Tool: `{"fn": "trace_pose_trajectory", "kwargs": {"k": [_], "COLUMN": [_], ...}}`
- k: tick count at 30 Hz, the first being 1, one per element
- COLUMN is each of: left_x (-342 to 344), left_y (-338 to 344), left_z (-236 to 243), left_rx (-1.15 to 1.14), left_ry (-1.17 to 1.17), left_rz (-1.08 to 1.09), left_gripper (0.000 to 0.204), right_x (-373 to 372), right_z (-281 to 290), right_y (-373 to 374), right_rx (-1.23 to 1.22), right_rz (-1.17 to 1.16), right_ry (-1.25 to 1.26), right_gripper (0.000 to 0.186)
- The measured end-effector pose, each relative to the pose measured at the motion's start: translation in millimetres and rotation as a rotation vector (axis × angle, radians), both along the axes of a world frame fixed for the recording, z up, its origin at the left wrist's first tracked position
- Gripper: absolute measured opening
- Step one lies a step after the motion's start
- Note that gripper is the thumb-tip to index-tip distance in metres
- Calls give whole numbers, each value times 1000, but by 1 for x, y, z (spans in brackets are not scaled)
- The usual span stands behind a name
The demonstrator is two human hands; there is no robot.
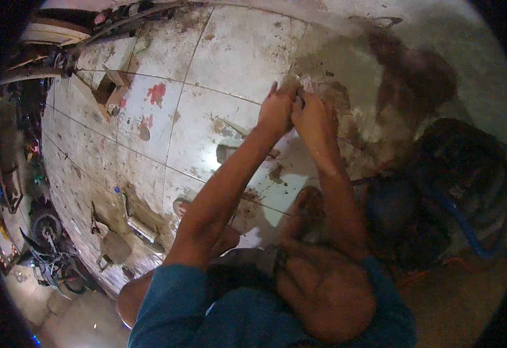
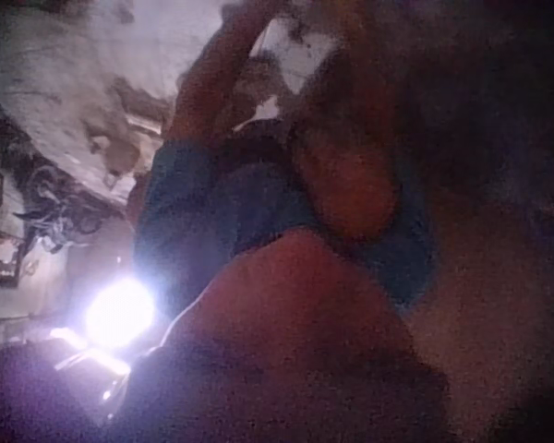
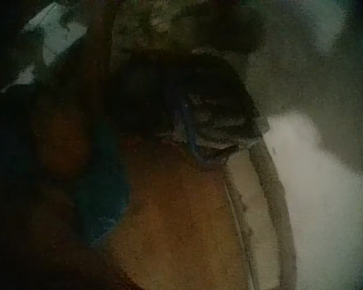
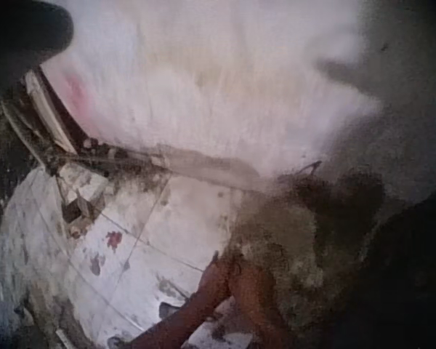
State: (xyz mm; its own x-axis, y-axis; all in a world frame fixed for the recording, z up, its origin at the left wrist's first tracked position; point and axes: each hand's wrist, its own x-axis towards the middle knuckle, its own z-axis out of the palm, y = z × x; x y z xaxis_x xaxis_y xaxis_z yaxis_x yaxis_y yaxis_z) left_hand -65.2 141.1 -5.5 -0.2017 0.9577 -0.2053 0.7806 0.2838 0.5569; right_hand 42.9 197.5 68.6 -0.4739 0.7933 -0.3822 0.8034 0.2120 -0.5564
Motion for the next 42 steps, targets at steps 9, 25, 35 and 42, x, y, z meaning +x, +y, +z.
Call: {"fn": "trace_pose_trajectory", "kwargs": {"k": [9, 25, 35, 42], "left_x": [1, 27, 23, 21], "left_y": [12, -5, -3, 8], "left_z": [-9, -29, -28, -36], "left_rx": [32, 80, 50, 18], "left_ry": [-135, -73, -227, -92], "left_rz": [146, 141, 184, 98], "left_gripper": [50, 35, 39, 37], "right_x": [0, 15, 17, 17], "right_z": [-20, -26, -21, -40], "right_y": [6, 4, -5, 8], "right_rx": [114, 27, 113, 167], "right_rz": [64, -20, 29, -24], "right_ry": [33, 59, -7, 131], "right_gripper": [31, 35, 28, 31]}}
